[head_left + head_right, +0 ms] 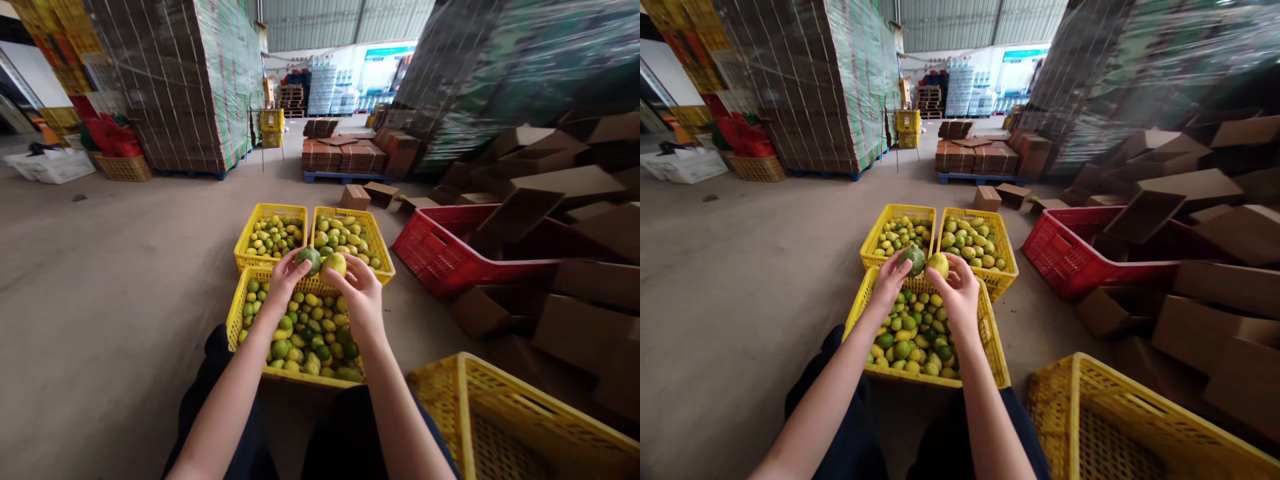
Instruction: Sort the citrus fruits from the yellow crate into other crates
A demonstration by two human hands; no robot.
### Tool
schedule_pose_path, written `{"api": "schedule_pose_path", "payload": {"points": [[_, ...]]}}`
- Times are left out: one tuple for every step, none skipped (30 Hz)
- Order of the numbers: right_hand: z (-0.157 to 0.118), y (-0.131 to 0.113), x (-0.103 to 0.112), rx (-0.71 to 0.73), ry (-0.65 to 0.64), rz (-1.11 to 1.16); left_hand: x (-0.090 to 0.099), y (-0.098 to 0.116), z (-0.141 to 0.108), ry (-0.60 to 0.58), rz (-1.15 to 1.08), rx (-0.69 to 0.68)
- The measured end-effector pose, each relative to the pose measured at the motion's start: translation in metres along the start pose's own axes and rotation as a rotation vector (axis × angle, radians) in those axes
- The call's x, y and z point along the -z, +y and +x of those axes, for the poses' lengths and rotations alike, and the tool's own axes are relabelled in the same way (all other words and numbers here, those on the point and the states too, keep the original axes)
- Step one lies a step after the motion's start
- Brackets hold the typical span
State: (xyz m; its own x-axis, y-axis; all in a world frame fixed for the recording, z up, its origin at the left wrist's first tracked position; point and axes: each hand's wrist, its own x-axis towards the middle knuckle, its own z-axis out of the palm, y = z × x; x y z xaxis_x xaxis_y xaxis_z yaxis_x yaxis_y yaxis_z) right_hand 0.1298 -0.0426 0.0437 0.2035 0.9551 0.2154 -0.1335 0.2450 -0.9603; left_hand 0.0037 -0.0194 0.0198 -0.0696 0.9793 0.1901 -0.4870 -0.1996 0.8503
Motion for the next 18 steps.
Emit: {"api": "schedule_pose_path", "payload": {"points": [[0.0,0.0,0.0,-0.048,0.0,0.037,0.001,0.0,0.0,0.014,-0.033,0.045],[0.001,0.0,0.0,-0.104,0.001,0.075,0.001,0.001,0.0,0.03,-0.066,0.094],[0.001,0.0,0.0,-0.165,-0.001,0.116,0.001,0.001,0.001,0.044,-0.095,0.145],[0.002,0.001,0.0,-0.229,-0.011,0.159,0.001,0.001,0.001,0.058,-0.115,0.195],[0.004,0.001,-0.001,-0.292,-0.031,0.202,0.002,0.001,0.001,0.067,-0.126,0.246],[0.005,0.002,-0.001,-0.352,-0.06,0.245,0.002,0.002,0.002,0.072,-0.13,0.295],[0.007,0.003,-0.001,-0.408,-0.093,0.282,0.003,0.002,0.002,0.072,-0.127,0.339],[0.008,0.003,-0.001,-0.458,-0.126,0.312,0.003,0.002,0.002,0.067,-0.123,0.376],[0.009,0.003,-0.002,-0.501,-0.155,0.338,0.004,0.002,0.003,0.063,-0.123,0.409],[0.01,0.002,-0.002,-0.536,-0.174,0.36,0.005,0.002,0.003,0.056,-0.13,0.437],[0.011,0.002,-0.002,-0.564,-0.181,0.381,0.006,0.003,0.003,0.053,-0.144,0.46],[0.011,0.001,-0.002,-0.583,-0.182,0.402,0.007,0.003,0.003,0.056,-0.166,0.48],[0.011,0.0,-0.001,-0.596,-0.181,0.425,0.007,0.004,0.003,0.062,-0.193,0.5],[0.011,-0.001,-0.001,-0.604,-0.178,0.449,0.007,0.006,0.003,0.065,-0.224,0.516],[0.01,-0.001,-0.001,-0.613,-0.176,0.47,0.007,0.007,0.003,0.066,-0.258,0.524],[0.01,-0.002,0.0,-0.623,-0.171,0.486,0.007,0.009,0.002,0.066,-0.289,0.528],[0.009,-0.002,0.0,-0.634,-0.158,0.496,0.007,0.011,0.002,0.065,-0.316,0.529],[0.009,-0.001,0.001,-0.646,-0.138,0.499,0.007,0.013,0.001,0.061,-0.338,0.531]]}}
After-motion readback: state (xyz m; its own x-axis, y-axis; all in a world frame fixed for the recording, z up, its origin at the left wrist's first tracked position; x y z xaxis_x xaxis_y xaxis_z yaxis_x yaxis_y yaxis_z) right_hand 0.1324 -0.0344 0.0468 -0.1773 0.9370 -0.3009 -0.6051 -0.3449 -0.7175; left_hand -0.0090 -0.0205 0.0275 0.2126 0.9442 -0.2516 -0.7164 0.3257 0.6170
